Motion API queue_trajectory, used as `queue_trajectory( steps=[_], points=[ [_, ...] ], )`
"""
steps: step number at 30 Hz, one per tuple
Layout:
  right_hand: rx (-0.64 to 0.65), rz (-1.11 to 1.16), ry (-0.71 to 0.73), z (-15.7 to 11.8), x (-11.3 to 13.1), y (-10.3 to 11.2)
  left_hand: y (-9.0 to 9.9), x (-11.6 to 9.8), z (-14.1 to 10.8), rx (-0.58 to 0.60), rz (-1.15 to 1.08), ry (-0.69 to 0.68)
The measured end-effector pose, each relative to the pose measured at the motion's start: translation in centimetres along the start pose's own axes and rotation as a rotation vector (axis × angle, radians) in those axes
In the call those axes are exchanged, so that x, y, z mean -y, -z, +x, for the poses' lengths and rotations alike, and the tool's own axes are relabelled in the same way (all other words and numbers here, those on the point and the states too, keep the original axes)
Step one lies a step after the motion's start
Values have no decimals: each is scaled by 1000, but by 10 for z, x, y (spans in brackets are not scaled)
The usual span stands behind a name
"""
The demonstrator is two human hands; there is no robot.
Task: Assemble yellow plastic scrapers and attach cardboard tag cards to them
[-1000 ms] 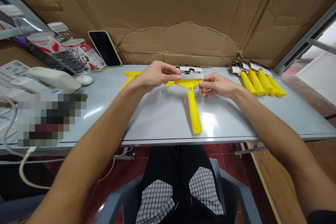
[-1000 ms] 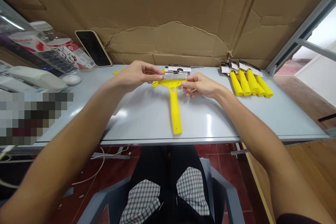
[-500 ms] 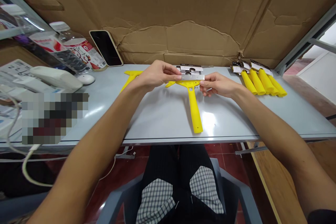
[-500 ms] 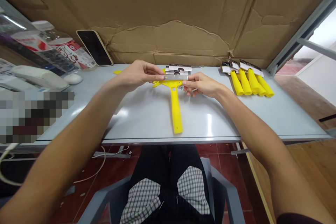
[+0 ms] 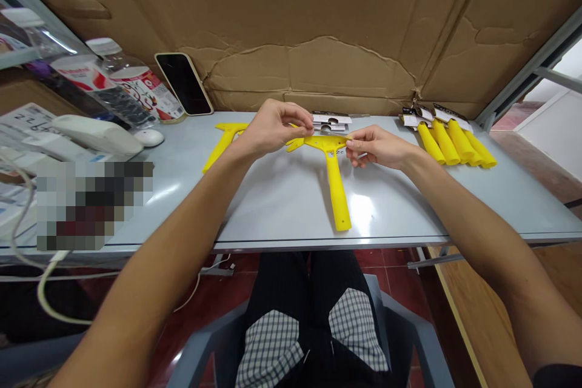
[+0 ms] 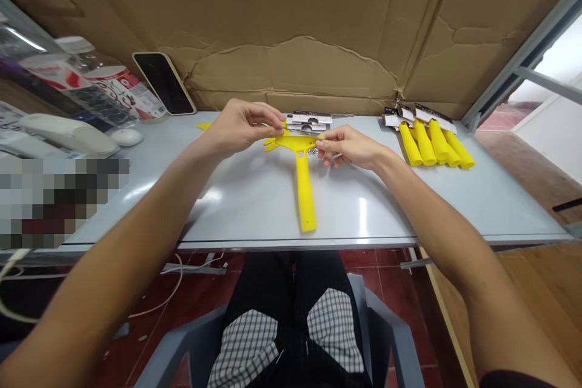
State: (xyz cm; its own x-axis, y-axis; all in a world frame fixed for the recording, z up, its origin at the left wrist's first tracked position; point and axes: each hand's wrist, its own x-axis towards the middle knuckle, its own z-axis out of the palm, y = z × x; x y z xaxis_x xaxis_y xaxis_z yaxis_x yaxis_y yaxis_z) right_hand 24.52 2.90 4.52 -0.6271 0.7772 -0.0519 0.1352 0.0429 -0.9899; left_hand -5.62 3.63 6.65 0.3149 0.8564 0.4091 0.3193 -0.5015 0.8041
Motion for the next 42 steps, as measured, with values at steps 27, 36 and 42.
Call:
queue_trajectory(
  steps=[27,36,42],
  points=[
    [-27,-9,5,-1,-1,1,-2,-6,-2,-32,-6,60],
    [-31,2,6,0,-2,2,-11,-8,-3,-57,-163,162],
    [-19,-9,5,1,-4,2,-17,0,3,-143,-233,143]
  ],
)
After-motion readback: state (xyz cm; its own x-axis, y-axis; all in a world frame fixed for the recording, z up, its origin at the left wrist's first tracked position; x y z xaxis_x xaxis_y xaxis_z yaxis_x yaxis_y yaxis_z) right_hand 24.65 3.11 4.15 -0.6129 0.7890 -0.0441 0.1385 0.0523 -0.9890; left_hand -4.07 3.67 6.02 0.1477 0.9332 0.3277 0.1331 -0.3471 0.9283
